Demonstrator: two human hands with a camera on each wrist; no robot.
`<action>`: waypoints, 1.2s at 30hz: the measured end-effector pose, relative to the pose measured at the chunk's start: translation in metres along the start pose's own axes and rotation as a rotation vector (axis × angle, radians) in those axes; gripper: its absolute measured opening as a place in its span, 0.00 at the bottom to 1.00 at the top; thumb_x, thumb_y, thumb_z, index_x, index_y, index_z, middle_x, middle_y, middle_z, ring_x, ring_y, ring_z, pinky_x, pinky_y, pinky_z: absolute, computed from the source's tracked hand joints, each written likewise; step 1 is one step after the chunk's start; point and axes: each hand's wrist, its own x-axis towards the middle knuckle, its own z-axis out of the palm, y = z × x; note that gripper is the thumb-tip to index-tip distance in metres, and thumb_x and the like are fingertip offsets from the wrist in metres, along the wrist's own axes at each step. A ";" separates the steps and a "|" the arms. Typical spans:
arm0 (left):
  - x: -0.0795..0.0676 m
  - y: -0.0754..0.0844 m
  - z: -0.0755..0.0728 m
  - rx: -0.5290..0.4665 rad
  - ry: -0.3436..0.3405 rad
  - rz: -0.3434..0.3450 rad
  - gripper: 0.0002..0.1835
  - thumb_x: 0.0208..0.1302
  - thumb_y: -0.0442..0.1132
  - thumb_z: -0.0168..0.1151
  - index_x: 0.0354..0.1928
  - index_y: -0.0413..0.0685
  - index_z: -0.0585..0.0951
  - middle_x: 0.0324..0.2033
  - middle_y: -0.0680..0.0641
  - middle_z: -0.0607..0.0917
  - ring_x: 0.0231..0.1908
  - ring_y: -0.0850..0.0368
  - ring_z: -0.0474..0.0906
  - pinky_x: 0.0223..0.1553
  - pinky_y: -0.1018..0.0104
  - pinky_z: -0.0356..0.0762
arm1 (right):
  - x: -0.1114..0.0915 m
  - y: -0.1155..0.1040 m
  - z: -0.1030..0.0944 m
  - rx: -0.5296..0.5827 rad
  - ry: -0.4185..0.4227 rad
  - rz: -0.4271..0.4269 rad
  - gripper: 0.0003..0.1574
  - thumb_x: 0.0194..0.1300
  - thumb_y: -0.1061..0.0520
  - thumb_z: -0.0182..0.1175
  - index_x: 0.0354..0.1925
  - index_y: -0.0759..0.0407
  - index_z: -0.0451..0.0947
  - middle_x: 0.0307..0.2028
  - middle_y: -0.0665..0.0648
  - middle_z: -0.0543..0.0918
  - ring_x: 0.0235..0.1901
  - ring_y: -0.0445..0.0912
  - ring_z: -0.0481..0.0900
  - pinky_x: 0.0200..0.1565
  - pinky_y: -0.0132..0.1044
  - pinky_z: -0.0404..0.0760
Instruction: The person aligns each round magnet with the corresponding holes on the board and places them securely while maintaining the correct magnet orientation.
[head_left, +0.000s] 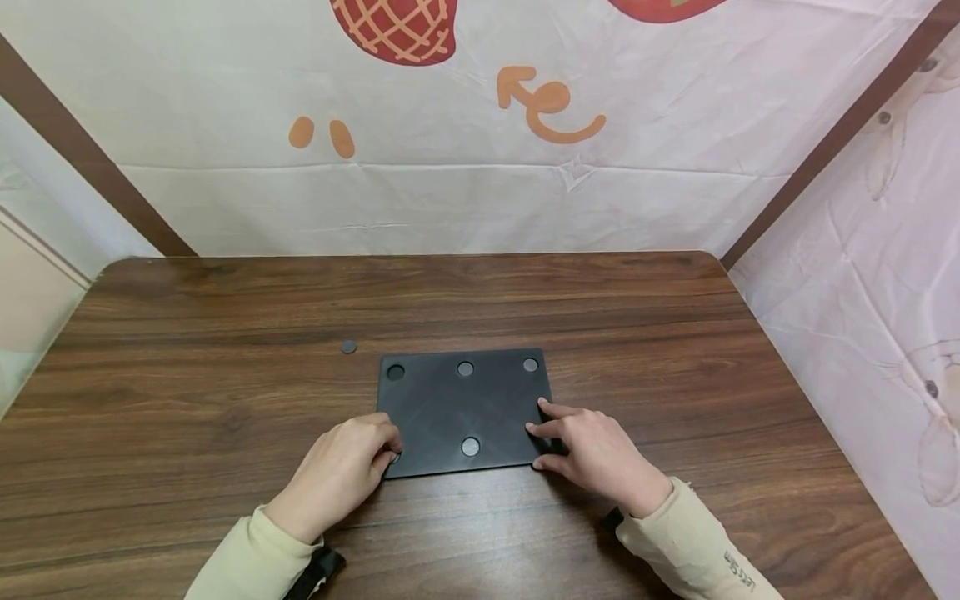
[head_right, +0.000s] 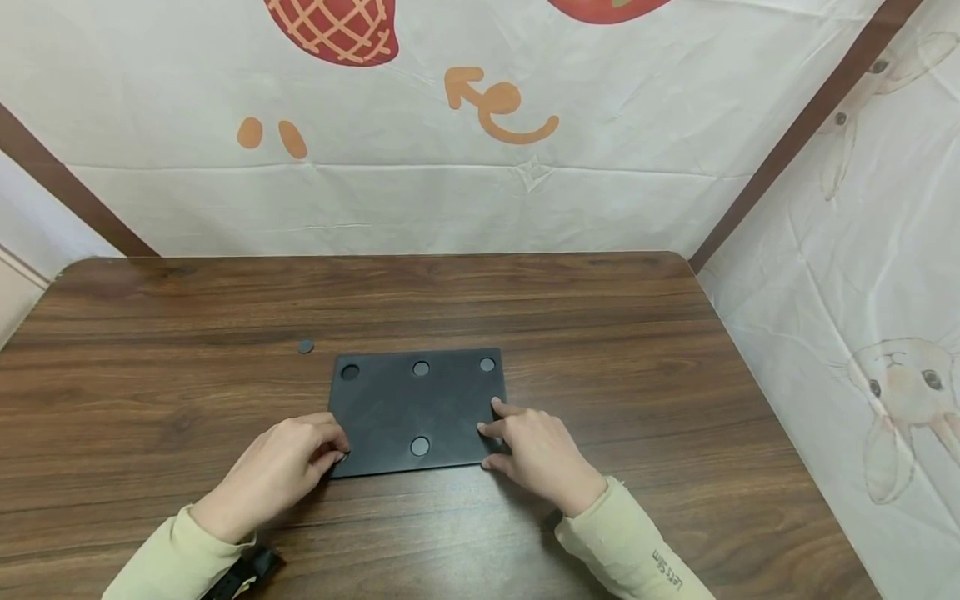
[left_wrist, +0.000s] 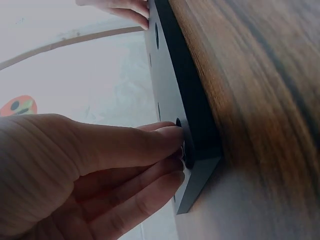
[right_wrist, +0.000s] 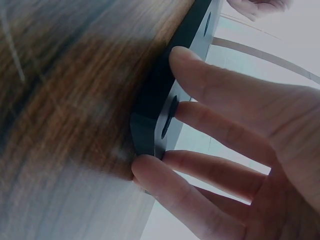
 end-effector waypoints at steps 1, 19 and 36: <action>0.000 0.000 0.000 0.000 -0.001 0.001 0.12 0.48 0.25 0.70 0.23 0.52 0.82 0.24 0.58 0.79 0.26 0.63 0.78 0.26 0.70 0.75 | 0.000 0.000 0.000 0.000 -0.003 0.001 0.25 0.52 0.49 0.72 0.49 0.54 0.85 0.58 0.63 0.78 0.42 0.55 0.85 0.27 0.35 0.78; 0.018 -0.027 -0.007 0.009 0.023 -0.067 0.06 0.58 0.30 0.66 0.38 0.44 0.83 0.36 0.48 0.79 0.27 0.58 0.77 0.26 0.64 0.75 | 0.000 0.001 0.000 0.005 0.008 -0.006 0.25 0.51 0.49 0.73 0.48 0.54 0.85 0.57 0.63 0.79 0.44 0.55 0.85 0.31 0.39 0.81; 0.031 -0.057 -0.015 0.059 0.035 -0.139 0.13 0.61 0.24 0.58 0.48 0.33 0.79 0.56 0.30 0.70 0.57 0.32 0.68 0.48 0.40 0.75 | 0.000 0.002 0.001 0.011 0.011 -0.009 0.24 0.51 0.49 0.73 0.48 0.54 0.85 0.57 0.63 0.79 0.42 0.55 0.85 0.28 0.35 0.78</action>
